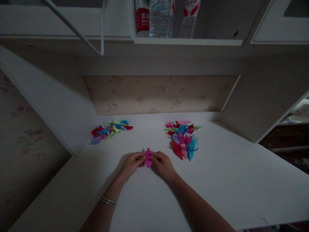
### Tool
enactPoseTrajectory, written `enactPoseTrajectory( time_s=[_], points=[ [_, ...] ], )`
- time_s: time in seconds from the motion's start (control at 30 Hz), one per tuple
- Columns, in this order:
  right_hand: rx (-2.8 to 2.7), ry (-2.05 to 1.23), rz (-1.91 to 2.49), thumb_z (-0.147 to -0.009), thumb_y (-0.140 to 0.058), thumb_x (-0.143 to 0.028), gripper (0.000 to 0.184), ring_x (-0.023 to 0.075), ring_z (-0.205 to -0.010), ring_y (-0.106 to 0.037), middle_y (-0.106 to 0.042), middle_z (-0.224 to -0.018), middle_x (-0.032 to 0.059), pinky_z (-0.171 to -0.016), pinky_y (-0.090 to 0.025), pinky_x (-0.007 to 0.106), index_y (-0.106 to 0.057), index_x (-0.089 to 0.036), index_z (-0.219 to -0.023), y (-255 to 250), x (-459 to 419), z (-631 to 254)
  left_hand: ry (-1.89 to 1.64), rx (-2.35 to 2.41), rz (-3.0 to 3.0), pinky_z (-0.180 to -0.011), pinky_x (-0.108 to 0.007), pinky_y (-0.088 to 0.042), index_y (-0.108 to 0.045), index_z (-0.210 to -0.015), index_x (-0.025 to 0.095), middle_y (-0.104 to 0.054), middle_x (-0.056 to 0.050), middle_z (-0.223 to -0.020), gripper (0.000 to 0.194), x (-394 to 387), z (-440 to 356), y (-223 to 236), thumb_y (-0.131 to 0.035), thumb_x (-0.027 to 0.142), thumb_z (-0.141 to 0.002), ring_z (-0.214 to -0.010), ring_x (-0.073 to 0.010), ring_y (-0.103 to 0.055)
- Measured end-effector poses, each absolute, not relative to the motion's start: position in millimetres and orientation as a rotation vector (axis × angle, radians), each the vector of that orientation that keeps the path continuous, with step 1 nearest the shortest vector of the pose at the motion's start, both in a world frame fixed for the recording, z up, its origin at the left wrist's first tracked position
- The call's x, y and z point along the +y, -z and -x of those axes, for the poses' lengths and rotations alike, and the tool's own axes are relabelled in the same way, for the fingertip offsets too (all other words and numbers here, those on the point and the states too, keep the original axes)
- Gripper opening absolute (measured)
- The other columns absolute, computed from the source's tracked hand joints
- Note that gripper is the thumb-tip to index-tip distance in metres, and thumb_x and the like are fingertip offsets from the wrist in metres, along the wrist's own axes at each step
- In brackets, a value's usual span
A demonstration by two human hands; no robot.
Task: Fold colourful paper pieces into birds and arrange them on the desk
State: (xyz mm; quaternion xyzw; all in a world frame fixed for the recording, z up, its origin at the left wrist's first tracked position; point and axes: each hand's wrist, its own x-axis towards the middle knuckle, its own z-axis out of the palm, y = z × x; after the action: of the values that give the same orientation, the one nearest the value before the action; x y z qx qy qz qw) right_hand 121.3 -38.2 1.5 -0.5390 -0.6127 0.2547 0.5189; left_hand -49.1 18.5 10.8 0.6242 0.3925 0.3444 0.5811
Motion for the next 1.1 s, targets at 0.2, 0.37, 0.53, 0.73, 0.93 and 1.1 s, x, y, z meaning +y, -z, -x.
enactPoseTrajectory(
  time_s=[0.2,0.37,0.53,0.73,0.93,1.1],
  points=[
    [-1.490,-0.586,1.338,-0.090,-0.050,-0.036,0.025,0.0142,-0.077,-0.059,-0.066,-0.085,0.0023,-0.071,-0.044,0.024,-0.071,-0.023,-0.094,1.6,-36.9,-121.8,-0.817,0.879,-1.500,-0.055,-0.022,-0.039,-0.069,-0.089,0.011,-0.061,-0.002,-0.065,0.038,18.8,50.2,-7.2,-0.065,0.047,-0.074,-0.059,-0.0118,-0.051],
    [-1.475,-0.603,1.365,-0.091,-0.048,-0.039,0.029,0.0144,-0.076,-0.059,-0.066,-0.084,0.0025,-0.071,-0.044,0.024,-0.070,-0.022,-0.093,-1.8,-38.1,-120.9,-0.820,0.859,-1.533,-0.053,-0.022,-0.037,-0.068,-0.089,0.011,-0.058,0.000,-0.064,0.037,19.3,49.9,-7.4,-0.063,0.046,-0.077,-0.056,-0.0107,-0.048],
    [-1.465,-0.625,1.397,-0.091,-0.047,-0.041,0.031,0.0151,-0.077,-0.059,-0.066,-0.084,0.0031,-0.071,-0.044,0.024,-0.070,-0.021,-0.090,-4.1,-38.2,-120.4,-0.807,0.872,-1.530,-0.053,-0.022,-0.036,-0.068,-0.088,0.011,-0.058,0.000,-0.063,0.038,19.5,49.3,-9.1,-0.063,0.047,-0.076,-0.056,-0.0106,-0.047],
    [-1.451,-0.639,1.390,-0.091,-0.046,-0.040,0.031,0.0150,-0.079,-0.060,-0.067,-0.085,0.0032,-0.073,-0.044,0.024,-0.071,-0.021,-0.092,-4.5,-39.3,-119.8,-0.796,0.894,-1.524,-0.052,-0.022,-0.035,-0.068,-0.087,0.011,-0.057,0.001,-0.060,0.040,17.5,48.1,-13.3,-0.065,0.048,-0.073,-0.054,-0.0105,-0.046],
    [-1.425,-0.655,1.381,-0.090,-0.048,-0.038,0.029,0.0150,-0.080,-0.060,-0.066,-0.086,0.0033,-0.074,-0.044,0.024,-0.070,-0.020,-0.091,-7.7,-39.6,-120.3,-0.805,0.893,-1.525,-0.052,-0.022,-0.035,-0.068,-0.087,0.011,-0.057,0.001,-0.060,0.038,18.2,48.1,-11.9,-0.065,0.046,-0.073,-0.054,-0.0108,-0.047],
    [-1.394,-0.677,1.382,-0.090,-0.048,-0.038,0.028,0.0153,-0.081,-0.060,-0.066,-0.088,0.0037,-0.075,-0.045,0.025,-0.070,-0.020,-0.091,-11.3,-40.7,-119.8,-0.787,0.897,-1.532,-0.052,-0.022,-0.035,-0.068,-0.085,0.012,-0.057,0.001,-0.061,0.037,17.3,48.2,-13.5,-0.065,0.046,-0.073,-0.055,-0.0109,-0.047]
  ],
)
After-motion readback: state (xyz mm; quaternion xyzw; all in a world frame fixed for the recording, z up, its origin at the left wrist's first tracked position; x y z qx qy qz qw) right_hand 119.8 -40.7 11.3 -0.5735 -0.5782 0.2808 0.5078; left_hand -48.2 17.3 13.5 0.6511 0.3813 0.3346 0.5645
